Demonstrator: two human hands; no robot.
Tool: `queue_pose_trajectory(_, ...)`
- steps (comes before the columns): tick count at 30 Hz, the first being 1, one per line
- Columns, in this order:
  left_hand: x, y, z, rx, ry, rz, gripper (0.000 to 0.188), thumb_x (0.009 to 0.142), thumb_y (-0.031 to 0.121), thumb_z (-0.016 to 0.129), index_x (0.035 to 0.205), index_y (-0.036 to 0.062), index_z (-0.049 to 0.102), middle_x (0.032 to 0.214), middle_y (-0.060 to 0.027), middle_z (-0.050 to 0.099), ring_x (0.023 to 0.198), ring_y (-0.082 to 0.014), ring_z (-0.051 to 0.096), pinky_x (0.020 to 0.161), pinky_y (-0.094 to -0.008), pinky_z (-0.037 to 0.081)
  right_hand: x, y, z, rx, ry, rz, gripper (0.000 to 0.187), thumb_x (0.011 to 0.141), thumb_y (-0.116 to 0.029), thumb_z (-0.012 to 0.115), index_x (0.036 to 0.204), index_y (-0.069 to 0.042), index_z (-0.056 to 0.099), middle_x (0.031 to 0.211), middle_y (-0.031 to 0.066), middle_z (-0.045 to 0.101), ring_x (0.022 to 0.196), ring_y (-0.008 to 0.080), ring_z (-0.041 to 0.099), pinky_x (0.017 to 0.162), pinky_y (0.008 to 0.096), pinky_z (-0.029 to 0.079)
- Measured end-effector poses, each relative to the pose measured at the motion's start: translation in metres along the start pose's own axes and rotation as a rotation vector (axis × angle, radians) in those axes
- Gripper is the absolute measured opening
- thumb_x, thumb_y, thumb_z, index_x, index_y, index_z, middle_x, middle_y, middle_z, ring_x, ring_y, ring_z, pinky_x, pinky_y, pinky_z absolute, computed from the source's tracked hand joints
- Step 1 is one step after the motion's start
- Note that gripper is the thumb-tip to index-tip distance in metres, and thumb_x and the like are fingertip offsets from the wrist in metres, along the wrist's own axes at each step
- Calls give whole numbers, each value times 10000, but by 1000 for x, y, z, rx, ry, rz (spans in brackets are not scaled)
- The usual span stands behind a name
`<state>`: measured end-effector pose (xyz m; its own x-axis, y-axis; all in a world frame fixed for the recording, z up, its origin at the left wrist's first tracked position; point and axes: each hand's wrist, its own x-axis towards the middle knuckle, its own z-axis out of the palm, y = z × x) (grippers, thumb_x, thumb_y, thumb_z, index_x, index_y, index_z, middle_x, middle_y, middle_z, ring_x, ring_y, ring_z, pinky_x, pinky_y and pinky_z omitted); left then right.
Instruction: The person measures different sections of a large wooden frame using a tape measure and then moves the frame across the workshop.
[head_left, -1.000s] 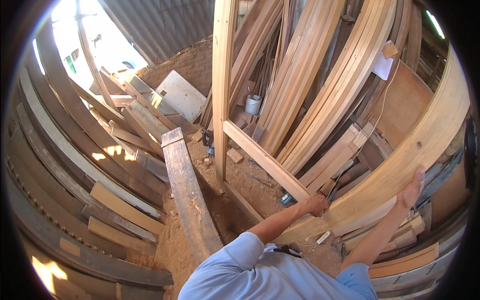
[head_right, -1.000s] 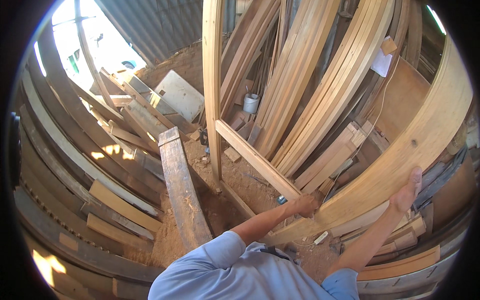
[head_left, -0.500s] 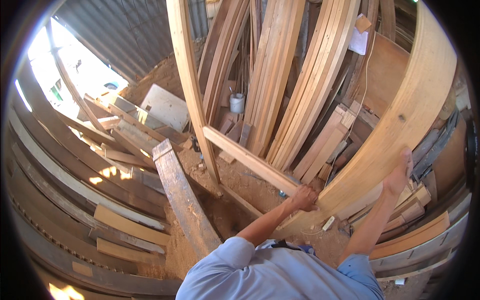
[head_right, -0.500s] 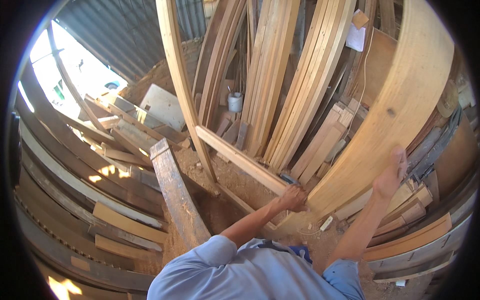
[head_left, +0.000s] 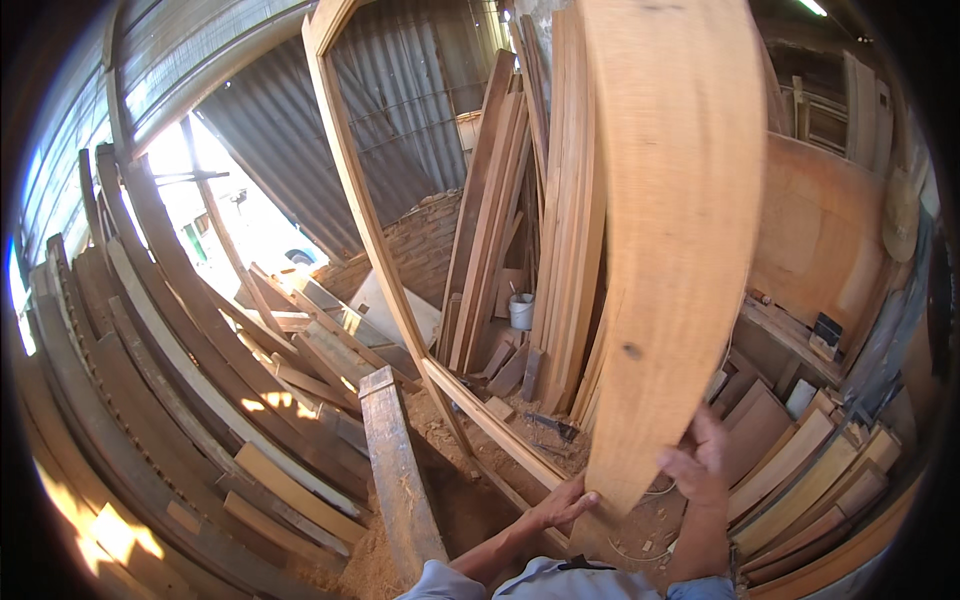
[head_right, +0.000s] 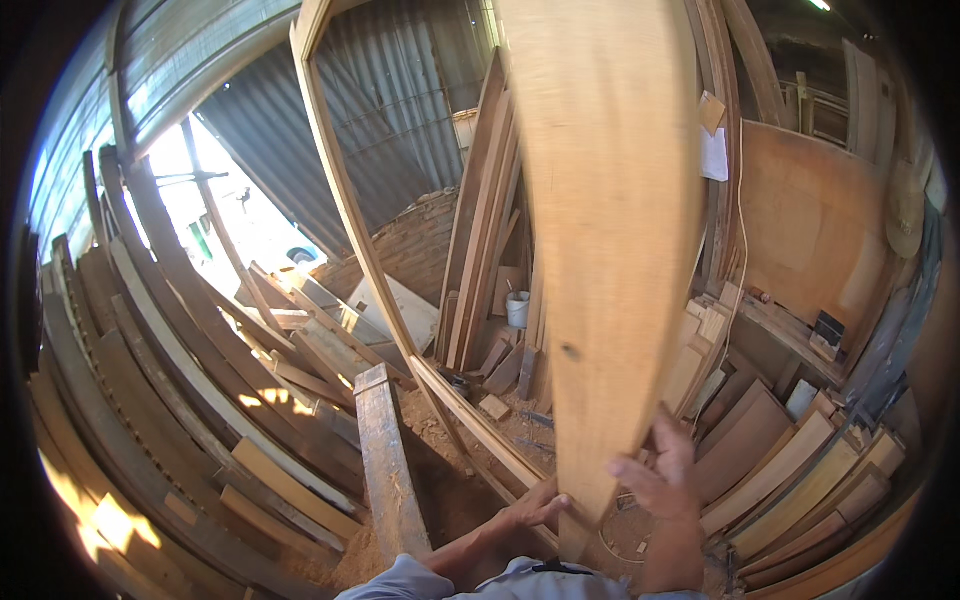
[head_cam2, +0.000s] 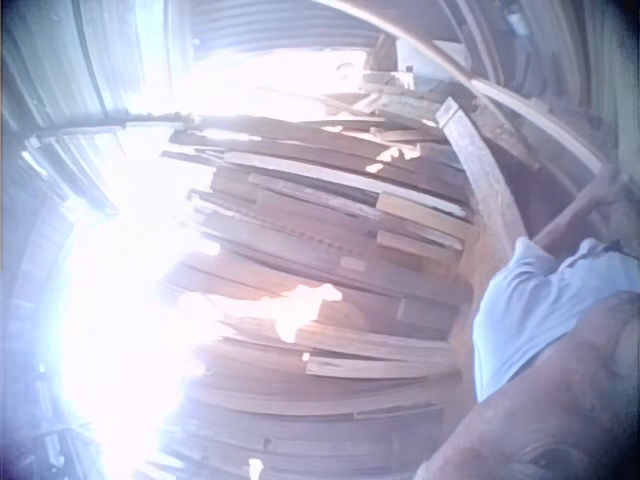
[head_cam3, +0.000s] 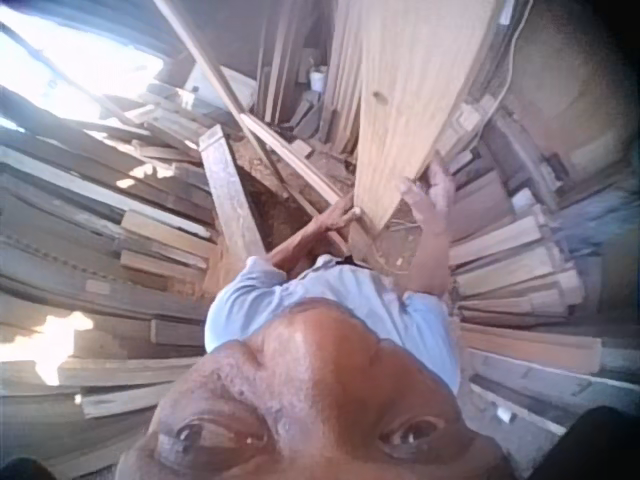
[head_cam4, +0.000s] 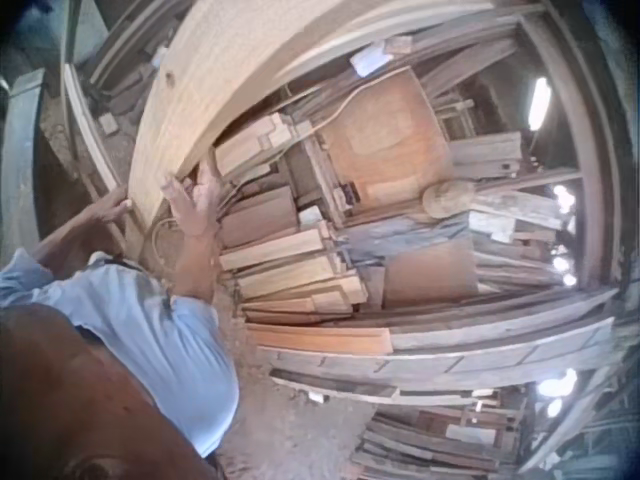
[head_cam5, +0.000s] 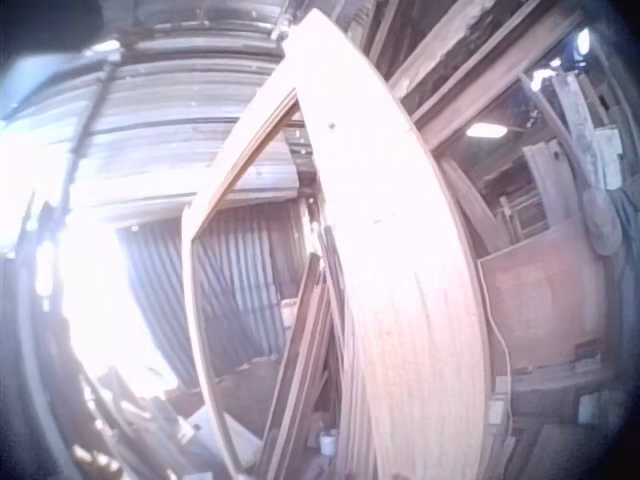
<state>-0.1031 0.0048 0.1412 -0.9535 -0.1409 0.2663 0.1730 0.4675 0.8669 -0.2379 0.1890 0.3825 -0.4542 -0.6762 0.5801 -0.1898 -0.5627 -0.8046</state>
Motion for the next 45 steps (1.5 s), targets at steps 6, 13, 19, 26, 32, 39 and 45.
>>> queue_pose_trajectory(6, -19, 52, 52, 61, 495, -47, 818, 966, 605, 419, 1457, -38, 296, 1378, -251, 446, 1341, -384, 384, 1119, -436, 292, -3, 39, 0, 249, -332, 126, 694, 780, -147, 795, 1360, 45, 465, 1233, 100, 590, 1138, 173, 551, 971, 329, 449)
queue_pose_trajectory(13, -58, 35, 99, 542, 799, -316, 658, 1030, 521, 316, 1418, -3, 398, 1457, -250, 369, 1367, -402, 303, 1111, -506, 239, -4, 34, 19, 241, -537, 33, 754, 802, -92, 738, 1450, 1, 364, 1352, 130, 498, 1224, 194, 488, 1024, 347, 397)
queue_pose_trajectory(19, -66, 48, 108, 461, 790, -320, 605, 1040, 511, 285, 1408, 56, 435, 1430, -225, 400, 1330, -407, 332, 1108, -490, 230, -13, 28, 25, 230, -564, 40, 878, 790, -85, 729, 1530, -9, 262, 1403, 207, 464, 1294, 314, 474, 1095, 397, 348)
queue_pose_trajectory(26, -71, 50, 120, 363, 776, -426, 576, 1044, 467, 297, 1429, 53, 406, 1424, -223, 408, 1323, -410, 346, 1093, -474, 249, -22, 37, 27, 215, -531, -1, 883, 781, -79, 725, 1526, 5, 258, 1371, 213, 490, 1272, 327, 487, 1087, 412, 351)
queue_pose_trajectory(32, -81, 0, 114, 336, 1001, -556, 756, 992, 536, 432, 1492, -17, 307, 1476, -268, 369, 1382, -429, 318, 1138, -514, 211, -12, 25, 29, 183, -488, 12, 518, 816, -53, 694, 1286, 18, 487, 1088, 39, 582, 964, 136, 546, 857, 310, 461)
queue_pose_trajectory(39, -111, -95, 145, -658, 894, -660, 699, 995, 540, 494, 1450, 17, 406, 1350, -102, 523, 1219, -221, 474, 1006, -366, 374, -23, 22, 41, 193, -368, 85, 351, 815, -136, 719, 1089, 26, 570, 945, 54, 610, 862, 127, 555, 771, 305, 475)
queue_pose_trajectory(45, -103, -85, 152, -754, 901, -468, 559, 989, 523, 533, 1396, 141, 511, 1015, 63, 580, 861, -67, 459, 813, -267, 384, -26, 16, 33, 107, -447, 158, 449, 797, -129, 725, 1156, 32, 510, 1001, 58, 582, 909, 127, 525, 801, 295, 448)
